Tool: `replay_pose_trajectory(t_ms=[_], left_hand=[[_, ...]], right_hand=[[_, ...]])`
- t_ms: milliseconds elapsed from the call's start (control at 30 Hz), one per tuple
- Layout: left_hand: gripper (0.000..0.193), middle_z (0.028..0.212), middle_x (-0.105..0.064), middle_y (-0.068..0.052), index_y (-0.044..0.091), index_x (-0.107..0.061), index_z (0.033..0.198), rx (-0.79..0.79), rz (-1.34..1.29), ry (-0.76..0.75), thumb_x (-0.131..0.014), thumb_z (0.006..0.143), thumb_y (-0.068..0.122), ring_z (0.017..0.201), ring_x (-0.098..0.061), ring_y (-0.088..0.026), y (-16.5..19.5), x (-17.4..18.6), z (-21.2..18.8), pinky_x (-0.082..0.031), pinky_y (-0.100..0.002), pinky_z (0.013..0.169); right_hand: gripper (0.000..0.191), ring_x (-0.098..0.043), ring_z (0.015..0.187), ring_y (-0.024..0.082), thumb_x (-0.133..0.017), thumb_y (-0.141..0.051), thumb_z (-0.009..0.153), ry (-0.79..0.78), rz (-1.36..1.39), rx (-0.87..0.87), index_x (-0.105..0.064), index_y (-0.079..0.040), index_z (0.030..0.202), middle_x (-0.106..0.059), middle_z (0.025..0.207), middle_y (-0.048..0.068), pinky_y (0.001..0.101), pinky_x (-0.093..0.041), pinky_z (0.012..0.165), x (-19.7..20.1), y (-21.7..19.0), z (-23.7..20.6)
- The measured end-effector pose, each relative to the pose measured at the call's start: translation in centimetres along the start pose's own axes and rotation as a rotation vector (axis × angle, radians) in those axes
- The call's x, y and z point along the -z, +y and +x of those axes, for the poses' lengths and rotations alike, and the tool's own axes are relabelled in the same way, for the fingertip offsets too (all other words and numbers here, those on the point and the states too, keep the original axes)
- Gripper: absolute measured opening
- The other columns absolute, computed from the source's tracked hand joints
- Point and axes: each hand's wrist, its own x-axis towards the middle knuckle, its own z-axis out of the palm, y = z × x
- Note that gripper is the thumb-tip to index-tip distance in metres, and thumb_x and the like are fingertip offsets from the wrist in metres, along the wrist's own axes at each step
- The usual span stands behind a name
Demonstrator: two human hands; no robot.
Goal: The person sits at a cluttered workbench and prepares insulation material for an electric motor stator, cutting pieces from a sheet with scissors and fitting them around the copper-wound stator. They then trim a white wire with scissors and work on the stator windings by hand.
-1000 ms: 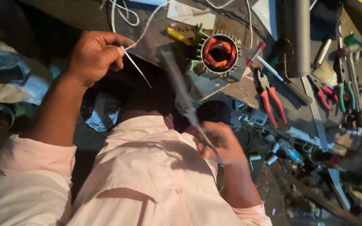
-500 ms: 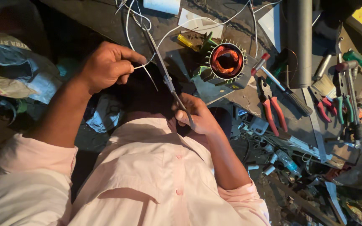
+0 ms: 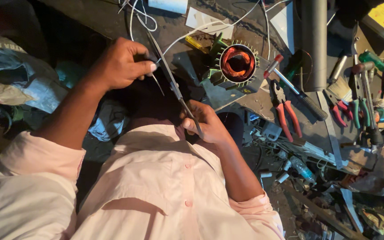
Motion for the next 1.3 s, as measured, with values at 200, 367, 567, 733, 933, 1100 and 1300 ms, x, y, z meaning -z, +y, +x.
replay_pose_trajectory(t_ms=[200,367,567,733,933,1100,1300], left_hand=[[0.018,0.061,-0.066,-0.004,0.000,-0.075,0.088,-0.028,0.094,0.043,-0.073,0.089,0.018,0.052,-0.058,-0.008,1.4,0.4,-0.3,-0.044,-0.028,0.049],[0.023,0.055,-0.057,-0.012,-0.002,-0.073,0.086,-0.068,0.259,0.089,-0.076,0.089,0.021,0.049,-0.049,-0.012,1.8,0.3,-0.5,-0.038,-0.032,0.048],[0.017,0.066,-0.065,-0.006,0.002,-0.075,0.094,-0.143,0.220,0.083,-0.074,0.091,0.019,0.052,-0.051,-0.010,2.1,0.3,-0.4,-0.039,-0.030,0.049],[0.011,0.095,-0.070,-0.007,0.004,-0.074,0.105,-0.414,0.142,0.203,-0.074,0.100,0.014,0.083,-0.063,-0.007,2.2,1.1,-2.1,-0.048,-0.023,0.073],[0.008,0.084,-0.067,-0.002,0.001,-0.073,0.108,-0.116,-0.200,0.350,-0.077,0.104,0.007,0.074,-0.058,-0.004,0.9,-2.0,-5.2,-0.047,-0.020,0.069],[0.009,0.094,-0.072,0.000,0.000,-0.072,0.105,-0.129,-0.380,0.203,-0.072,0.098,0.006,0.085,-0.064,-0.004,1.3,-5.5,-4.9,-0.052,-0.021,0.078],[0.013,0.090,-0.072,0.001,0.000,-0.075,0.108,-0.139,-0.286,0.156,-0.072,0.098,0.008,0.080,-0.060,-0.003,3.3,-7.1,-4.3,-0.050,-0.021,0.073]], right_hand=[[0.069,-0.063,0.076,0.015,-0.084,-0.058,0.082,-0.005,-0.010,0.056,-0.054,0.000,0.104,-0.062,0.081,0.005,0.0288,-0.052,0.072,-1.7,-1.7,-0.4],[0.067,-0.063,0.071,0.015,-0.080,-0.059,0.084,0.001,-0.045,0.057,-0.052,-0.001,0.102,-0.060,0.075,0.005,0.0283,-0.051,0.066,-2.5,-2.6,-0.3],[0.058,-0.060,0.069,0.013,-0.080,-0.051,0.091,0.039,-0.102,0.131,-0.054,0.000,0.100,-0.059,0.076,0.004,0.0270,-0.047,0.062,-1.9,-1.1,-0.9],[0.045,-0.064,0.083,0.018,-0.076,-0.026,0.095,0.147,-0.126,0.476,-0.055,0.002,0.122,-0.063,0.096,0.013,0.0305,-0.055,0.067,-0.5,0.6,-7.9],[0.046,-0.067,0.072,0.021,-0.083,-0.034,0.095,0.981,0.046,0.890,-0.061,-0.003,0.120,-0.069,0.098,0.013,0.0324,-0.053,0.059,6.1,0.2,-18.5],[0.041,-0.061,0.064,0.024,-0.086,-0.035,0.098,1.399,-0.748,0.006,-0.064,-0.002,0.089,-0.065,0.075,0.012,0.0379,-0.045,0.058,14.3,-1.3,-19.9],[0.039,-0.071,0.079,0.037,-0.093,-0.031,0.086,1.164,-1.498,0.003,-0.072,-0.001,0.099,-0.072,0.087,0.019,0.0450,-0.055,0.070,18.7,-1.4,-17.1]])
